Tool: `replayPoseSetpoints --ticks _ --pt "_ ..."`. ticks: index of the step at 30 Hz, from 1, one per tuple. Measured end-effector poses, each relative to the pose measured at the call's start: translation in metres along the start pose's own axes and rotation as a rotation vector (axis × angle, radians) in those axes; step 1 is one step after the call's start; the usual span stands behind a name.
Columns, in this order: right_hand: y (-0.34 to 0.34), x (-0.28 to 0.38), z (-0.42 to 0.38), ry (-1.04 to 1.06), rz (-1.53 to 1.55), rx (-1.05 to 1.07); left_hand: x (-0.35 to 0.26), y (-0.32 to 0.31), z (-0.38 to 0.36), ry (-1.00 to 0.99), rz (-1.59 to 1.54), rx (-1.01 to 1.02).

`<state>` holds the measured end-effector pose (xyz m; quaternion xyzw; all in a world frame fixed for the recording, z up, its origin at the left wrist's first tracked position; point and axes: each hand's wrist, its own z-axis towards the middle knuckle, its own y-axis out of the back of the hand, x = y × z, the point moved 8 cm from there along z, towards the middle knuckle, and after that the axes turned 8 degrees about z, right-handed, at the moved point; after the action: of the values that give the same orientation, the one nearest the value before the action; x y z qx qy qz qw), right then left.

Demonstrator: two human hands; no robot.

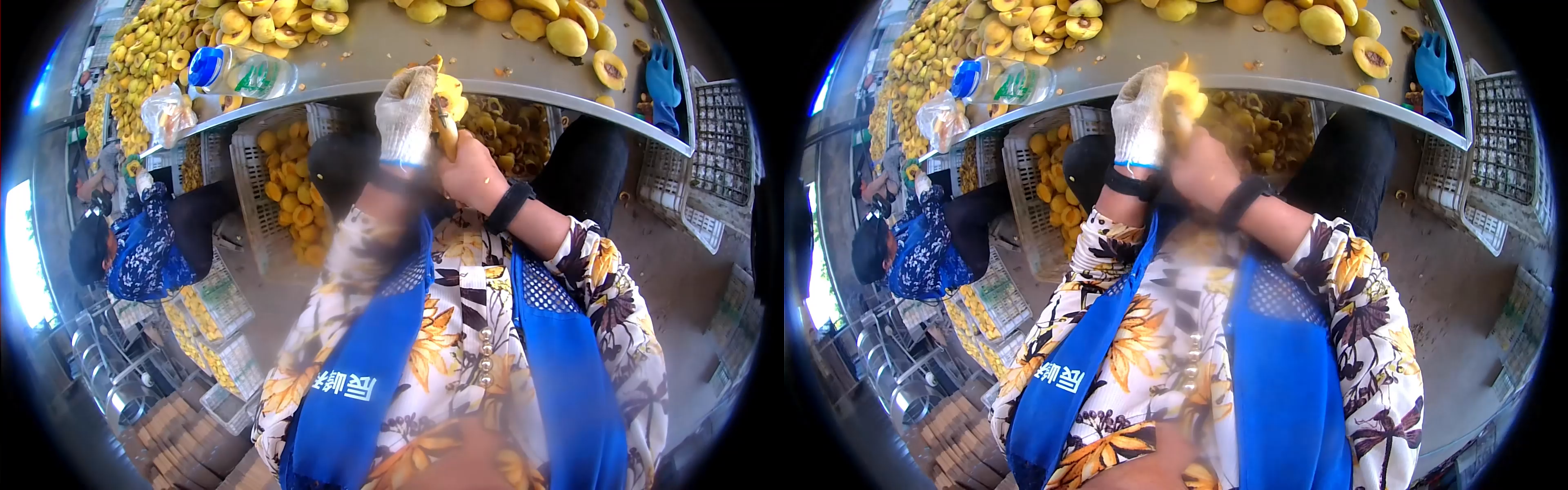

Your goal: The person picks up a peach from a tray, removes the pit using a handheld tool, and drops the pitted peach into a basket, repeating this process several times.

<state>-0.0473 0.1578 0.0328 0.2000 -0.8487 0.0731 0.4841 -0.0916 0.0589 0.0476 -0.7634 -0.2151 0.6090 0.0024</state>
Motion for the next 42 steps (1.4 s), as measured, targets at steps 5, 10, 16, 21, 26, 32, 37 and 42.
replayPoseSetpoints --ticks 5,10,16,21,26,32,37,42 --pt "-0.011 0.005 -0.017 -0.296 0.44 0.306 -0.035 -0.008 -0.019 -0.464 0.639 -0.148" --pt "-0.011 -0.003 -0.01 -0.211 0.433 0.228 0.0 -0.005 0.0 0.106 -0.069 0.072" --pt "-0.01 0.004 -0.002 0.084 0.008 -0.008 -0.011 0.013 -0.001 -0.14 -0.106 -0.015" --pt "-0.004 0.016 0.0 0.384 -0.29 -0.186 -0.019 0.014 0.001 -0.091 -0.278 -0.079" --pt "-0.028 0.008 -0.014 -0.252 0.414 0.211 -0.01 0.019 0.012 -0.04 -0.082 0.012" --pt "-0.032 -0.001 -0.01 -0.202 0.398 0.327 0.02 0.026 0.022 0.102 0.015 0.091" --pt "-0.032 0.003 -0.005 -0.024 0.119 0.1 0.0 0.024 0.011 -0.186 0.555 0.155" --pt "-0.04 -0.006 -0.005 -0.169 0.461 0.292 -0.007 0.029 0.011 -0.601 0.644 0.09"
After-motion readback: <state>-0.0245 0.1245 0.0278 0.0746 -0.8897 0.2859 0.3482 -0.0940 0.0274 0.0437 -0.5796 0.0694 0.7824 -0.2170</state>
